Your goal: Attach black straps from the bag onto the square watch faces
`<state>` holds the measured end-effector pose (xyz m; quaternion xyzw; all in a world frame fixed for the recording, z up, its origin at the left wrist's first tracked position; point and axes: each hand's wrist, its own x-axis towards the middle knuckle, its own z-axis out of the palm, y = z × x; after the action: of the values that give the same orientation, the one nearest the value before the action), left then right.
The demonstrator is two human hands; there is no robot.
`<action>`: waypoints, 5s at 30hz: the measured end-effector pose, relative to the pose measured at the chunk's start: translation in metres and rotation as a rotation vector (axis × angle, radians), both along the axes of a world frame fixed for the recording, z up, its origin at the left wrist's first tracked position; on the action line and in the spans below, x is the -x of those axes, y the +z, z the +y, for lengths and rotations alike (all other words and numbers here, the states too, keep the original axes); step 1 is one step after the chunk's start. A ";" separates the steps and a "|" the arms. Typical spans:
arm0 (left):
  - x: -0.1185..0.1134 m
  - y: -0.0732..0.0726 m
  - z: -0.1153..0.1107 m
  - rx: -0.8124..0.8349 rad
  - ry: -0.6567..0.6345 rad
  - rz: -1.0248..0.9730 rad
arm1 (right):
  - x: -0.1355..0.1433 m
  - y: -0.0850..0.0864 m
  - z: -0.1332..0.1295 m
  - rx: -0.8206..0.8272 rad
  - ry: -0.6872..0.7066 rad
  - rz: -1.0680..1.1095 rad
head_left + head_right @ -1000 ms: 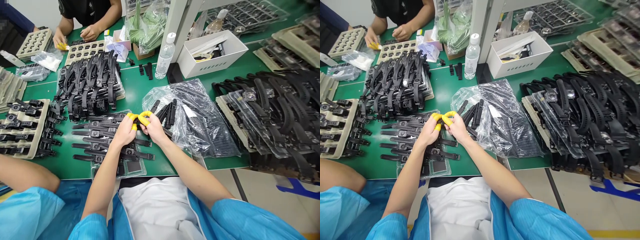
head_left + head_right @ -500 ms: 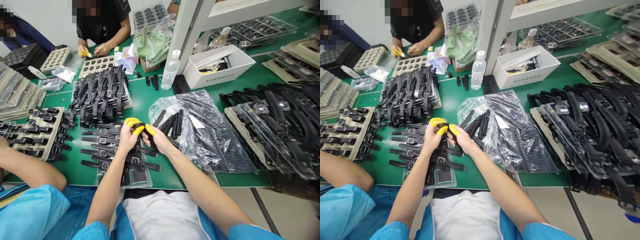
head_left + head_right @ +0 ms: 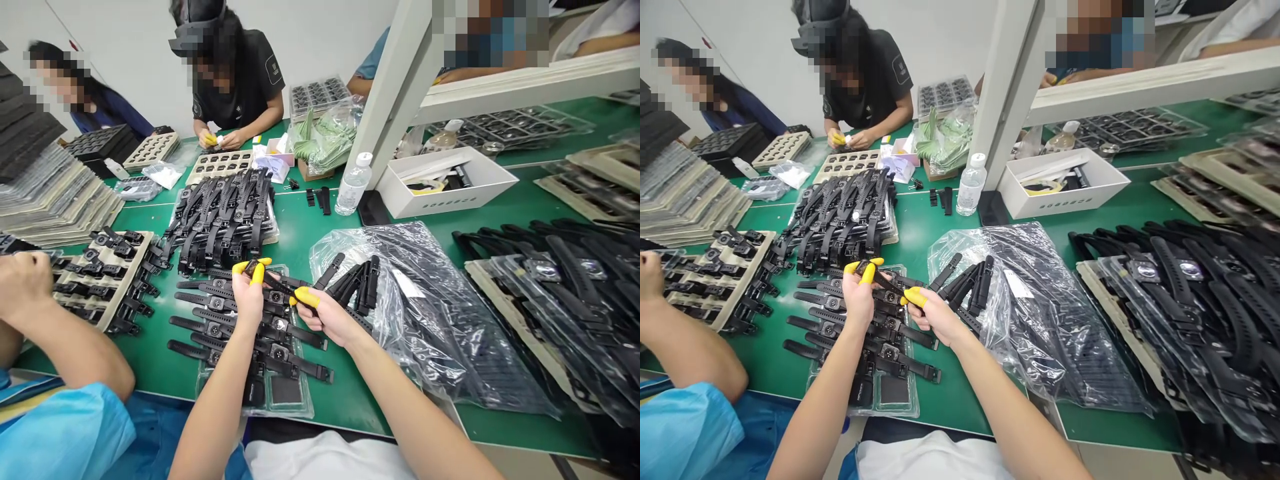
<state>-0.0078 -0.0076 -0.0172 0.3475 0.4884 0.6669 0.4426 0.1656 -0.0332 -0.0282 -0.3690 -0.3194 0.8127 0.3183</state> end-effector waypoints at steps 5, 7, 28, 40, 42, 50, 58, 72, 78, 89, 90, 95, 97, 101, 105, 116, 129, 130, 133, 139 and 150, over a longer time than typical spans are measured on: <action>-0.001 0.000 0.002 -0.005 0.104 -0.028 | 0.002 0.003 -0.001 -0.030 0.065 0.010; 0.004 0.000 0.006 -0.027 0.149 0.017 | 0.000 0.004 0.001 -0.055 0.115 0.022; -0.007 -0.030 -0.003 -0.248 -0.577 0.740 | -0.007 0.008 0.002 -0.140 -0.106 0.029; -0.010 -0.021 -0.006 -0.351 -0.549 0.822 | -0.012 0.002 0.005 -0.103 -0.207 0.081; -0.009 -0.020 -0.006 -0.320 -0.523 0.791 | -0.014 0.001 0.006 -0.096 -0.241 0.090; -0.007 -0.022 -0.006 -0.435 -0.579 0.936 | -0.011 0.001 0.002 -0.143 -0.095 0.117; -0.009 -0.020 -0.007 -0.404 -0.563 0.962 | -0.010 -0.001 0.003 -0.135 -0.179 0.149; -0.009 -0.015 -0.014 -0.427 -0.619 1.031 | -0.012 0.002 0.003 -0.105 -0.190 0.175; -0.008 -0.018 -0.012 -0.427 -0.594 1.194 | -0.010 -0.002 0.004 -0.103 -0.213 0.077; -0.010 -0.014 -0.013 -0.373 -0.671 1.228 | -0.014 -0.001 0.002 -0.122 -0.217 -0.017; -0.010 -0.013 -0.013 -0.369 -0.676 1.221 | -0.014 -0.001 0.002 -0.125 -0.218 -0.023; -0.011 -0.018 -0.012 -0.377 -0.677 1.258 | -0.015 -0.001 0.002 -0.132 -0.229 -0.061; -0.010 -0.020 -0.011 -0.376 -0.678 1.272 | -0.015 -0.001 0.002 -0.122 -0.219 -0.074; -0.009 -0.019 -0.011 -0.374 -0.699 1.238 | -0.017 -0.001 0.003 -0.102 -0.187 -0.050; -0.009 -0.015 -0.012 -0.393 -0.705 1.174 | -0.018 0.000 0.003 -0.102 -0.178 -0.013; -0.011 -0.030 -0.013 -0.359 -0.525 1.145 | -0.010 -0.008 0.003 -0.390 -0.295 -0.258; -0.006 -0.024 -0.010 -0.304 -0.187 0.940 | -0.003 -0.014 0.003 -0.532 -0.295 -0.313; -0.006 -0.024 -0.010 -0.319 -0.189 0.943 | -0.003 -0.016 0.003 -0.549 -0.310 -0.330; -0.006 -0.021 -0.011 -0.398 -0.169 0.974 | -0.004 -0.024 0.003 -0.611 -0.370 -0.424; -0.006 -0.011 -0.017 -0.598 -0.101 1.097 | -0.006 -0.034 0.006 -0.814 -0.495 -0.624; 0.029 0.043 -0.022 -0.432 -0.259 1.730 | 0.002 -0.050 0.011 -1.130 -0.548 -0.770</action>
<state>-0.0372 -0.0294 0.0262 0.8560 0.4719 0.1943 -0.0829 0.1641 -0.0217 -0.0777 -0.4745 -0.6750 0.2281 0.5169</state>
